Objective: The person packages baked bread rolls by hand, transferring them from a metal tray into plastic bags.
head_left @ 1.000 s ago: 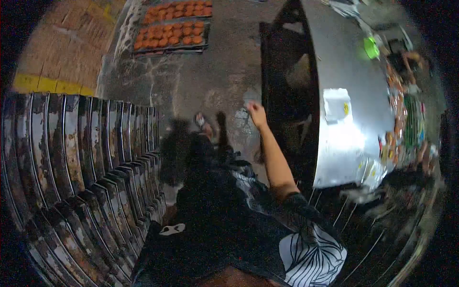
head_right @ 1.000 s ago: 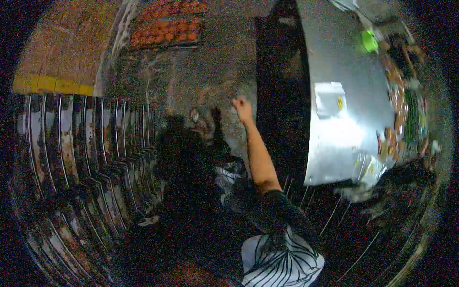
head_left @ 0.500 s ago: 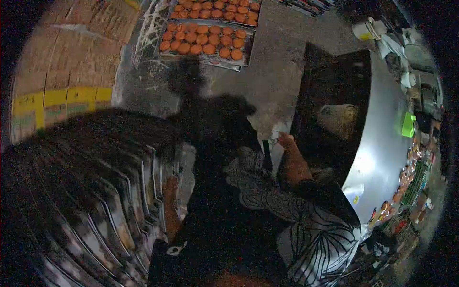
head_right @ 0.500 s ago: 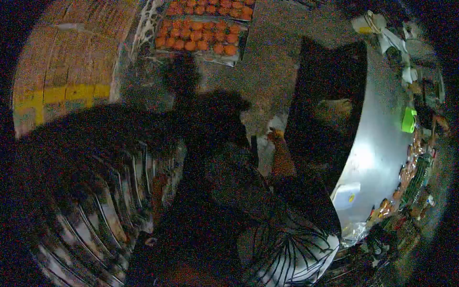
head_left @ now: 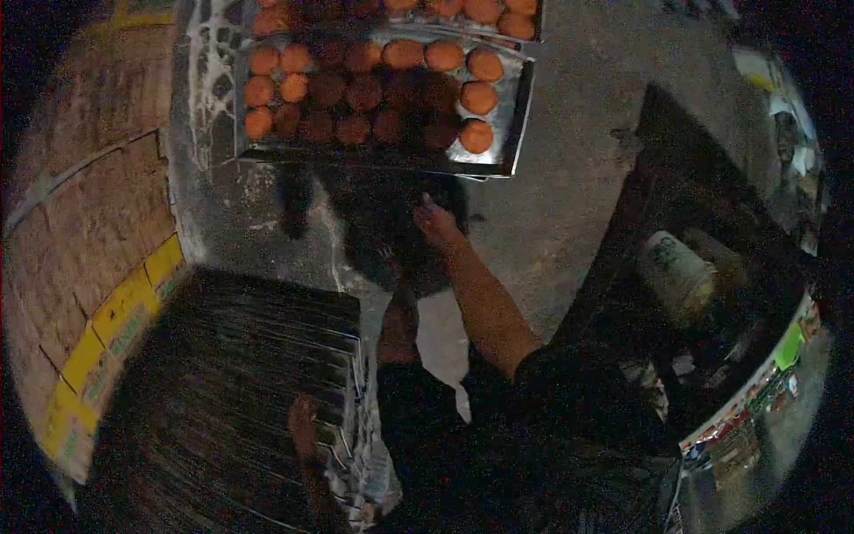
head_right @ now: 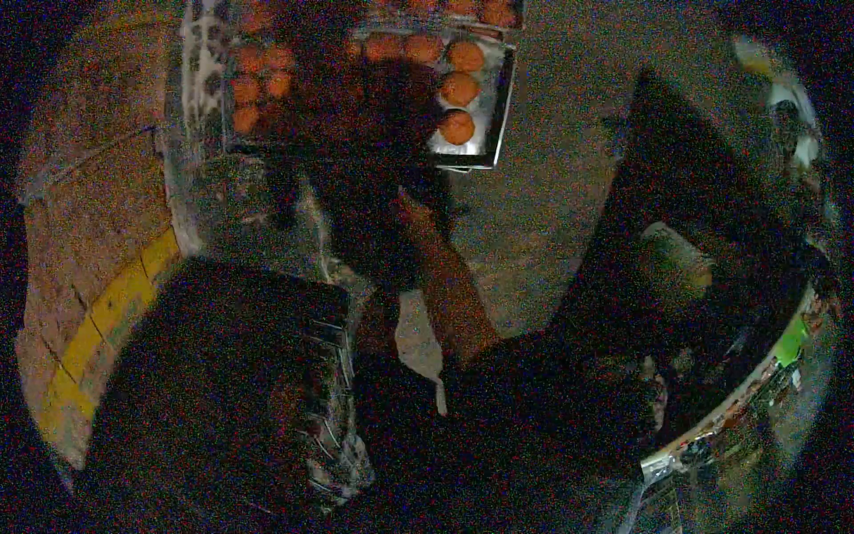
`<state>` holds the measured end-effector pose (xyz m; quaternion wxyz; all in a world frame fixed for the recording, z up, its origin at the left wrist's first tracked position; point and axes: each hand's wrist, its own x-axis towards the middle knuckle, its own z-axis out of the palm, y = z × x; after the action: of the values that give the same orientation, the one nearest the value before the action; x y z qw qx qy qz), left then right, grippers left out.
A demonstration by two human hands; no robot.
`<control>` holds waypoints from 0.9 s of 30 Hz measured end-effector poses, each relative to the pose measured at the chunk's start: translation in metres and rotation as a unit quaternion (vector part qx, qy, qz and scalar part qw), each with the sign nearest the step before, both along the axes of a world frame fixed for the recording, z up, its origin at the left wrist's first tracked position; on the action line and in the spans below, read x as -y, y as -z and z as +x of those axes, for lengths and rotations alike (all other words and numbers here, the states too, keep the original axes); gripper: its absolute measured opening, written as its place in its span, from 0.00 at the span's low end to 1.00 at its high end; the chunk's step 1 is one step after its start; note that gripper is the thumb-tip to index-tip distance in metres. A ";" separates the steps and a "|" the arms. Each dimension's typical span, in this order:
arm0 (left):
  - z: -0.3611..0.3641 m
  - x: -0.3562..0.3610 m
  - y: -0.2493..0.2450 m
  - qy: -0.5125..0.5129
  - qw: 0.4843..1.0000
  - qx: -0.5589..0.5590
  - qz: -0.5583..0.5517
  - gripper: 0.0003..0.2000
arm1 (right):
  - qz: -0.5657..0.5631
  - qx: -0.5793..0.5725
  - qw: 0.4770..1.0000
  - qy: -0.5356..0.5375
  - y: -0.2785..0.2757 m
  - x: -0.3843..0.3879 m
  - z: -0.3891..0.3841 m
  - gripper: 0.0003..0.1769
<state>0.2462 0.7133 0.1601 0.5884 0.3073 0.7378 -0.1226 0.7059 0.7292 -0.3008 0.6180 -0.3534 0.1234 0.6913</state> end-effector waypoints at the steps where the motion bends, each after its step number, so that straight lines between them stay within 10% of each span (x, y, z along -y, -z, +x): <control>1: 0.000 -0.009 -0.005 -0.027 1.000 -0.011 -0.009 0.18 | 0.009 -0.062 0.998 0.011 0.026 -0.015 -0.010 0.16; 11: 0.060 -0.046 0.077 -0.334 0.937 0.080 -0.058 0.19 | -0.250 0.019 0.947 0.199 0.099 -0.118 -0.011 0.13; 17: 0.115 -0.181 0.212 -0.510 0.760 0.395 -0.076 0.19 | -0.277 0.118 0.933 0.199 0.014 -0.105 0.024 0.12; 24: 0.244 -0.287 0.349 -0.426 0.894 0.137 0.015 0.22 | -0.457 0.154 0.854 0.194 -0.162 -0.077 0.090 0.08; 27: 0.270 -0.284 0.350 -0.404 0.905 0.130 0.038 0.20 | -0.495 0.230 0.817 0.184 -0.132 -0.051 0.077 0.06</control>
<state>0.5163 0.9972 -0.1896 0.6658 0.0185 0.7201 0.1947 0.7832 0.7805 -0.1685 0.4859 -0.7314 0.3656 0.3086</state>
